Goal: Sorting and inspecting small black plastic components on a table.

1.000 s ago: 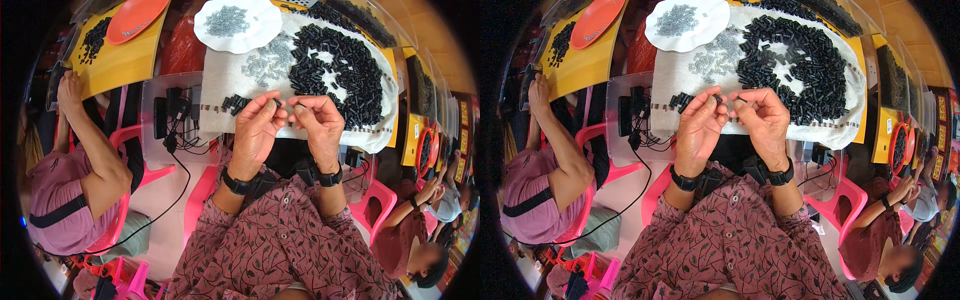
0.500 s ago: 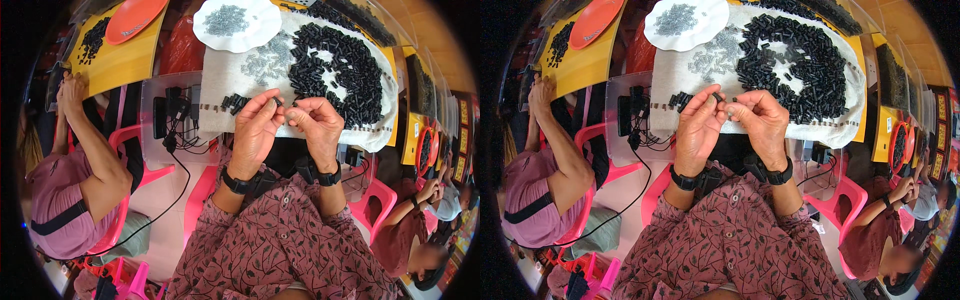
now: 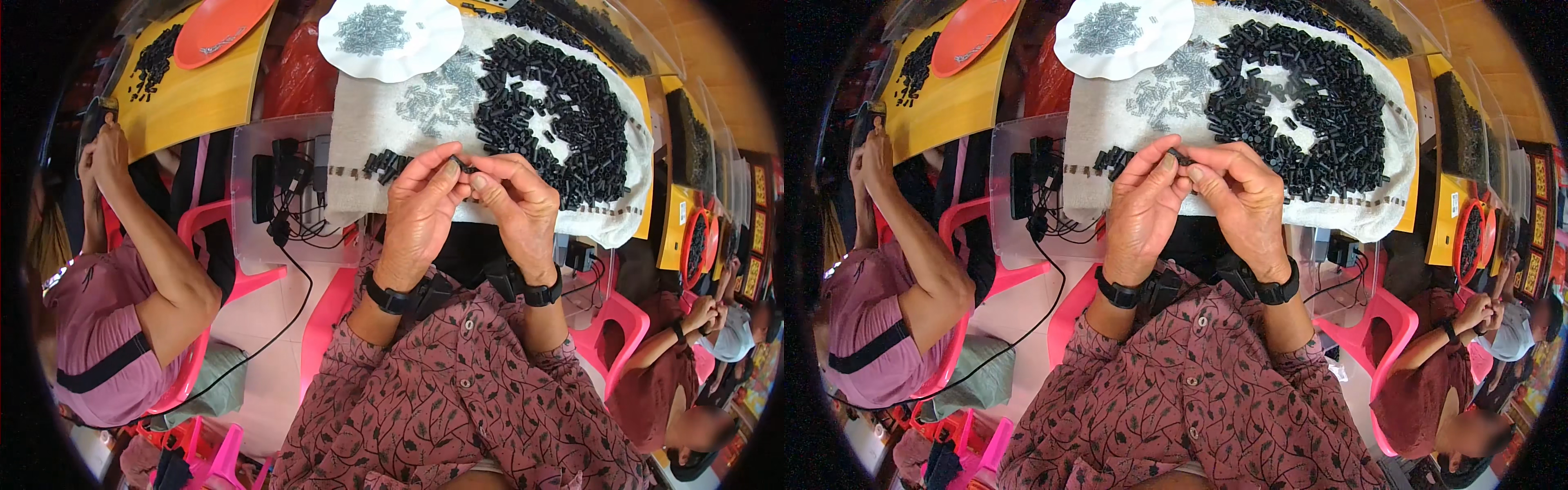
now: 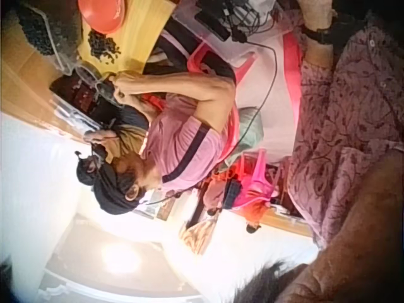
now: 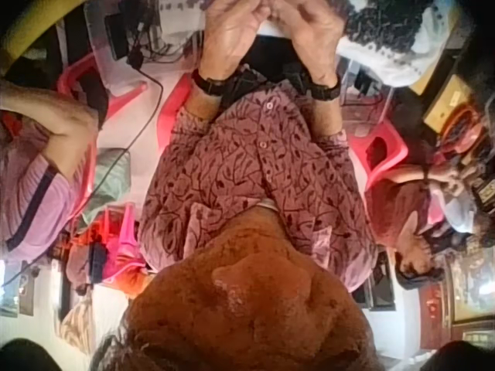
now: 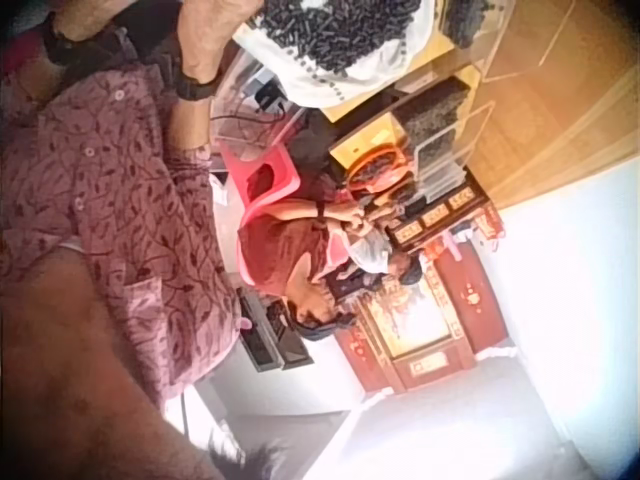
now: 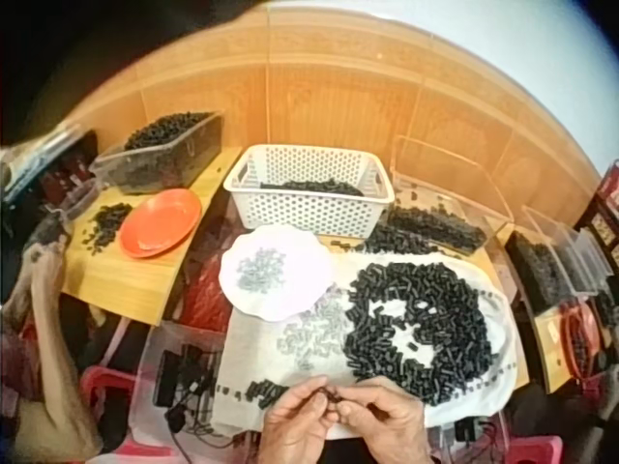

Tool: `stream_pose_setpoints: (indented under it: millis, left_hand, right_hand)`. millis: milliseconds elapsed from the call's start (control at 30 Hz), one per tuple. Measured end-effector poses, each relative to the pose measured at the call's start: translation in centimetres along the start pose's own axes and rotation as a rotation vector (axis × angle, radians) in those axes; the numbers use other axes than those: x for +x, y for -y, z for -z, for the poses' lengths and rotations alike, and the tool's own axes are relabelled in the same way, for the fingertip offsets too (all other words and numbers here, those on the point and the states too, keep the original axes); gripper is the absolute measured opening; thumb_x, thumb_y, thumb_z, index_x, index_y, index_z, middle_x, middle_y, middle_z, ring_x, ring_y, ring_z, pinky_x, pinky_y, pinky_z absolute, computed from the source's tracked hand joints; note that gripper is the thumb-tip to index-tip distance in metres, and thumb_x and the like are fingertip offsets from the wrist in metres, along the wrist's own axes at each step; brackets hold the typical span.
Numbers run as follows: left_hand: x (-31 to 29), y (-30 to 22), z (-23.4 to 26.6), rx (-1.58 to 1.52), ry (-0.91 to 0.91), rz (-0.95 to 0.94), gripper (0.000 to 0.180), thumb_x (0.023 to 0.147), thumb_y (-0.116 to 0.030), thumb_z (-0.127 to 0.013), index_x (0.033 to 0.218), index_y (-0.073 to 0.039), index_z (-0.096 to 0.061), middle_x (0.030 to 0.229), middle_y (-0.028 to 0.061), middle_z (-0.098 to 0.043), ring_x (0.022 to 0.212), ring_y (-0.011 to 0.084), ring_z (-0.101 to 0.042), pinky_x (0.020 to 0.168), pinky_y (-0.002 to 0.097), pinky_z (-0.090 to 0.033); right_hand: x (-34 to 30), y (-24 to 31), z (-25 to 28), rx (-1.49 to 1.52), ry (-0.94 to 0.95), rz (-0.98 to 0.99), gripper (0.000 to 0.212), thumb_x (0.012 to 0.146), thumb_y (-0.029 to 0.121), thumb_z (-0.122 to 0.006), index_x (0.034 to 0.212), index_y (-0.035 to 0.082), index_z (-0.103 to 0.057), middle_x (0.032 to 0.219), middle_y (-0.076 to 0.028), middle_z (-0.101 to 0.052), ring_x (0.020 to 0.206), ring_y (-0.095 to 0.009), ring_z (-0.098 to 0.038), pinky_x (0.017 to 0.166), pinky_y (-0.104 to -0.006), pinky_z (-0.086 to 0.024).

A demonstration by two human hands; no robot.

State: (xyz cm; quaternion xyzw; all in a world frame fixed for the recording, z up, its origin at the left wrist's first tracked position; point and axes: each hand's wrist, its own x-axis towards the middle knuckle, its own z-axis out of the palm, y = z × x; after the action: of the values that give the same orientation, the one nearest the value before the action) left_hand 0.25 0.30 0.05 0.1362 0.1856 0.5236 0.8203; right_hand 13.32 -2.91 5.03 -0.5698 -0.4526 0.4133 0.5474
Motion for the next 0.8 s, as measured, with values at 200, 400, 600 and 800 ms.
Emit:
stream_pose_setpoints:
  millis: [200, 400, 600, 800]
  left_hand:
    - [-0.02, -0.09, -0.18, 0.008, -0.032, 0.017, 0.028, 0.102, -0.005, -0.059, 0.129, 0.001, -0.062, 0.112, 0.0084, -0.070, 0.096, 0.0138, -0.065, 0.085, 0.0299, -0.054]
    - [0.12, -0.19, -0.10, -0.020, -0.025, 0.021, 0.028, 0.102, -0.006, -0.059, 0.130, 0.000, -0.062, 0.113, 0.0089, -0.070, 0.094, 0.0129, -0.064, 0.085, 0.0279, -0.053]
    - [0.17, -0.20, -0.02, -0.029, -0.023, 0.025, 0.028, 0.102, -0.006, -0.059, 0.130, -0.001, -0.062, 0.113, 0.0088, -0.070, 0.094, 0.0128, -0.064, 0.084, 0.0271, -0.053]
    - [0.21, -0.14, -0.10, -0.036, -0.033, 0.020, 0.028, 0.102, -0.006, -0.060, 0.129, 0.000, -0.063, 0.113, 0.0089, -0.070, 0.095, 0.0134, -0.065, 0.085, 0.0280, -0.054]
  right_hand:
    - [-0.09, 0.15, 0.12, 0.124, 0.000, -0.065, 0.019, 0.092, -0.007, -0.069, 0.110, -0.003, -0.070, 0.105, -0.006, -0.069, 0.094, -0.011, -0.068, 0.083, -0.0231, -0.054]
    - [-0.13, -0.55, 0.30, 0.124, -0.028, -0.039, 0.024, 0.089, -0.009, -0.071, 0.112, -0.002, -0.069, 0.105, -0.004, -0.069, 0.092, -0.009, -0.066, 0.082, -0.0226, -0.054]
    - [0.00, -0.50, 0.23, 0.108, -0.038, -0.058, 0.023, 0.088, -0.009, -0.072, 0.109, -0.002, -0.071, 0.102, -0.003, -0.068, 0.089, -0.008, -0.065, 0.081, -0.0218, -0.053]
    - [0.00, -0.71, 0.32, 0.139, -0.008, -0.034, 0.017, 0.089, -0.008, -0.071, 0.106, -0.003, -0.072, 0.104, -0.007, -0.068, 0.093, -0.012, -0.069, 0.082, -0.0232, -0.054]
